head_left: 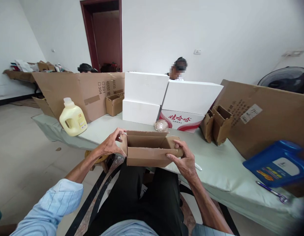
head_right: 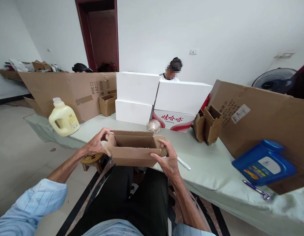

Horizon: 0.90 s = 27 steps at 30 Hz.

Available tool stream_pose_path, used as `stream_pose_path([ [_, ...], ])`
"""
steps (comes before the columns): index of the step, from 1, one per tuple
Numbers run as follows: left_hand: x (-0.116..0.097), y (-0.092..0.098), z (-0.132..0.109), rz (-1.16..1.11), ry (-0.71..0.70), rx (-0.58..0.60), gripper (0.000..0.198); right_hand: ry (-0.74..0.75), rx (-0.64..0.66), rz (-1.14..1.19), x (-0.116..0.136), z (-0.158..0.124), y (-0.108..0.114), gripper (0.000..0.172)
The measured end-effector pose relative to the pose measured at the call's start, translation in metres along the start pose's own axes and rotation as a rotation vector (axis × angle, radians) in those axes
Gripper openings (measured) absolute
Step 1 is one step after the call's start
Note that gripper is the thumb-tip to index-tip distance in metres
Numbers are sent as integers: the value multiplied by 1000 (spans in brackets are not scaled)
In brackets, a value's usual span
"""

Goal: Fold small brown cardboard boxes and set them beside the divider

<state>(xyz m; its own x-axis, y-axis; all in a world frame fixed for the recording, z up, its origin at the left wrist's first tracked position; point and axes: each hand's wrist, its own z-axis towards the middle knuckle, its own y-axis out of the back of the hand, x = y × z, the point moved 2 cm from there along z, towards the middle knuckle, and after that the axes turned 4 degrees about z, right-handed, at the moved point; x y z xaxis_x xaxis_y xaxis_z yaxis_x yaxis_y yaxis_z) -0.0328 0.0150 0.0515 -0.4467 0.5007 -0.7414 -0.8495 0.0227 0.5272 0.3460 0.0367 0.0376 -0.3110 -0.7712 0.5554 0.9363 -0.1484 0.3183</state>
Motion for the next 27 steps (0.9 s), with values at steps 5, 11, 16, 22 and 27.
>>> stream_pose_path([
  [5, 3, -16, -15, -81, -1, -30, 100, -50, -130, -16, -4, -4, -6, 50],
  [11, 8, -29, -20, -160, -16, 7, 115, -97, -194, -43, -3, -6, -5, 46],
  [16, 9, -40, -32, -227, -7, 35, 150, -100, -209, -59, 0, -8, -5, 49],
  [22, 0, -51, -51, -173, 44, 56, 150, -109, -228, -79, 0, -11, -6, 50],
  [27, 1, -62, -50, -35, 28, 3, 143, -123, -223, -86, 0, -15, -8, 57],
])
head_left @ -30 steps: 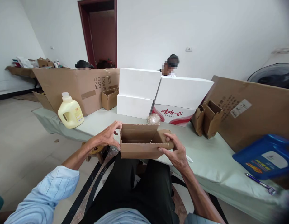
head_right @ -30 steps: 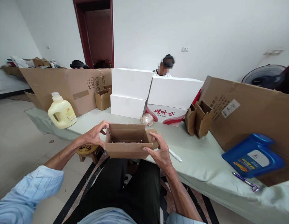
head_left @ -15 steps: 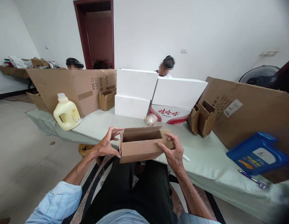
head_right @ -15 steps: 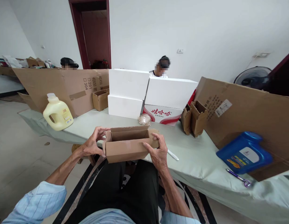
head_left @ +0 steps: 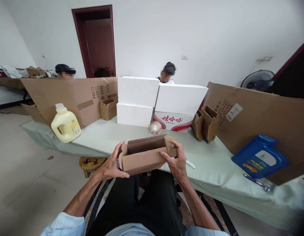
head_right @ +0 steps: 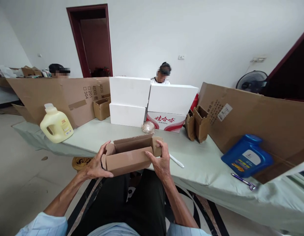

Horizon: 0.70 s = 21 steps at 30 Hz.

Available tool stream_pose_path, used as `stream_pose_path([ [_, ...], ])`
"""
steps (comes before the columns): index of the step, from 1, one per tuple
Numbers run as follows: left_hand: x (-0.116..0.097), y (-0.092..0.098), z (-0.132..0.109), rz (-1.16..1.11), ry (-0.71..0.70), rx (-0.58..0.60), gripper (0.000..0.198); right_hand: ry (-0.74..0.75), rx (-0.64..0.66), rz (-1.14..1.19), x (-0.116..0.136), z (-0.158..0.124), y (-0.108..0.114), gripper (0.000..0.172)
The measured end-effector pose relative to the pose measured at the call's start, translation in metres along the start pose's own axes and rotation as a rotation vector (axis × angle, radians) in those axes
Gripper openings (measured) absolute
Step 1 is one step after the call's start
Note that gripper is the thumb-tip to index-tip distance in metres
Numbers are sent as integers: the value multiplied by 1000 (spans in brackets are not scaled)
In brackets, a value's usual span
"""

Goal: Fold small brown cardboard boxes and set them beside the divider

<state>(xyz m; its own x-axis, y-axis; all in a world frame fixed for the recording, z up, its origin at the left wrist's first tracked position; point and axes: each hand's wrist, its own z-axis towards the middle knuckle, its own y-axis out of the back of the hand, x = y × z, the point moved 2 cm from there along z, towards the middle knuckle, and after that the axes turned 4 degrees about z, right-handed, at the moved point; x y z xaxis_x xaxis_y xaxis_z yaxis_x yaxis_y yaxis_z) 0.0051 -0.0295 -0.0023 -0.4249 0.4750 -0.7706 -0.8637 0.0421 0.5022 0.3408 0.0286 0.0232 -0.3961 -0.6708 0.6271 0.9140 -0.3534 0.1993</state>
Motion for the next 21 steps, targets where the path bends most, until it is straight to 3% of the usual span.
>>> stream_pose_path([
  [5, 0, 0, 11, -40, -5, 8, 134, -71, -19, 132, -12, -10, 3, 94],
  [8, 2, 1, 15, -62, 13, 16, 135, -135, 21, 179, -24, -15, 8, 100],
  [12, 11, 0, 17, -80, 0, -10, 134, -232, 236, 225, -41, -16, 13, 98],
  [16, 13, 2, 21, -72, -4, -19, 137, -298, 451, 283, -48, -12, 12, 110],
  [21, 7, 5, 32, -103, -1, 1, 140, -313, 543, 332, -42, -8, 7, 115],
])
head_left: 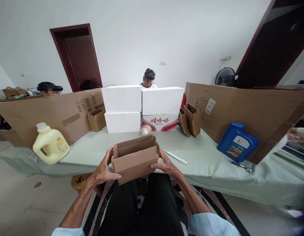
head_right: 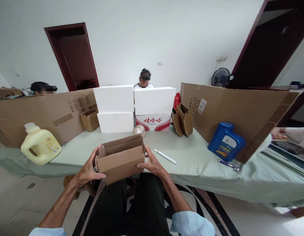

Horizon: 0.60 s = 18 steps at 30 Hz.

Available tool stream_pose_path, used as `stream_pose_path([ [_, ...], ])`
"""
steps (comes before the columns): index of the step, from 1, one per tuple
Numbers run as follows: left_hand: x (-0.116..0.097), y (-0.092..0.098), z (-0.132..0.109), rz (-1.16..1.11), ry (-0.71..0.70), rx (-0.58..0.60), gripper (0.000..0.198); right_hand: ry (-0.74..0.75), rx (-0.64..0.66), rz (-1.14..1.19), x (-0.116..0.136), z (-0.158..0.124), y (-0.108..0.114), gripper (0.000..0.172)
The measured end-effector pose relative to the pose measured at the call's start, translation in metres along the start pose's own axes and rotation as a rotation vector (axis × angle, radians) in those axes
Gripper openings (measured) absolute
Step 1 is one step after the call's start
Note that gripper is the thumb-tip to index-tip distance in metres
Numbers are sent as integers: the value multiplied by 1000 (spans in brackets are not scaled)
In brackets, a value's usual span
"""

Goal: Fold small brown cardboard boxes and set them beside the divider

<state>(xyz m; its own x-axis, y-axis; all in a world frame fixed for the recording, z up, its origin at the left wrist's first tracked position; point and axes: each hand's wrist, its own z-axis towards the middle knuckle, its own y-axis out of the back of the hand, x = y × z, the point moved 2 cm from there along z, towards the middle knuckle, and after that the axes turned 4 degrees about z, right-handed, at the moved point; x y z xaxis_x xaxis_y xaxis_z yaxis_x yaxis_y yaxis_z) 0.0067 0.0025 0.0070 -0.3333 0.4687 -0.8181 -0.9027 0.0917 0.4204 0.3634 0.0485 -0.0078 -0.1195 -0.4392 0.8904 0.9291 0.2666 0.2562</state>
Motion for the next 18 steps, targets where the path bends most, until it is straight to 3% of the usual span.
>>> stream_pose_path([
  [10, 6, -6, 19, -41, -7, -60, 148, 4, 51, 133, -4, -4, 0, 102],
  [18, 22, 3, 33, 12, 54, -207, 151, -19, 108, 238, 1, -10, -7, 77],
])
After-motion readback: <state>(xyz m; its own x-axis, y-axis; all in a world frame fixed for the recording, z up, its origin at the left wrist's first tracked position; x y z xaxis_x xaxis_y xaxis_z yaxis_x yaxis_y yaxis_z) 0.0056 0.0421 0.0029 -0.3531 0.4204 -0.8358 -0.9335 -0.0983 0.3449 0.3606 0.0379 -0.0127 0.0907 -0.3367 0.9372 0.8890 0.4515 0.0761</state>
